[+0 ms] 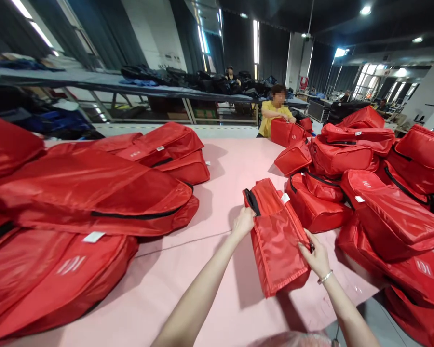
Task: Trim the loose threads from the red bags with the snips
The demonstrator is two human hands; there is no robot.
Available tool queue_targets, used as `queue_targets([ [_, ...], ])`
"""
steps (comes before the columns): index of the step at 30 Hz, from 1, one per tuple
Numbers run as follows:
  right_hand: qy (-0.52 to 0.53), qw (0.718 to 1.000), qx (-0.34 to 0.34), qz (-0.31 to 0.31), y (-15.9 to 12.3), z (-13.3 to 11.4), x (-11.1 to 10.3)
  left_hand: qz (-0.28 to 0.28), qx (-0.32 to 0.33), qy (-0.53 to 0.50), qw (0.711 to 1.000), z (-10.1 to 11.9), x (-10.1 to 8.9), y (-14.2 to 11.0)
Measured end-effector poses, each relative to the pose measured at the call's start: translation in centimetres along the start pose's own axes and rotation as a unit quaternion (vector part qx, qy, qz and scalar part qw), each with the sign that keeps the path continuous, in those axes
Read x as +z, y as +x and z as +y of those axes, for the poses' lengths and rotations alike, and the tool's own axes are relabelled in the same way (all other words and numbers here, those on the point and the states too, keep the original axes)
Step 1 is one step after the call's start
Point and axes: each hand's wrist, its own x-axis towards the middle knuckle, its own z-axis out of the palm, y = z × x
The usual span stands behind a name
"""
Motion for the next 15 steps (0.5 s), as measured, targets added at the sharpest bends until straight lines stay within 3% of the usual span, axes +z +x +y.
queue_targets([
  [5,0.059,0.997,0.033,-0.035,0.3,2.8,-3.0,-0.018,0.01,-0.109,0.994,0.5,0.2,-0.7],
  [9,0.081,0.991,0.053,-0.088,0.2,4.3,-5.5,0.065,0.105,-0.15,0.981,2.1,-0.5,-2.2],
  [11,0.076,0.991,0.044,-0.097,0.2,4.5,-6.2,0.063,0.153,-0.088,0.982,3.4,-1.2,-2.8],
  [15,0.059,0.991,0.014,-0.119,0.7,4.4,-7.1,-0.039,0.174,0.123,0.976,5.6,-2.5,-3.6],
])
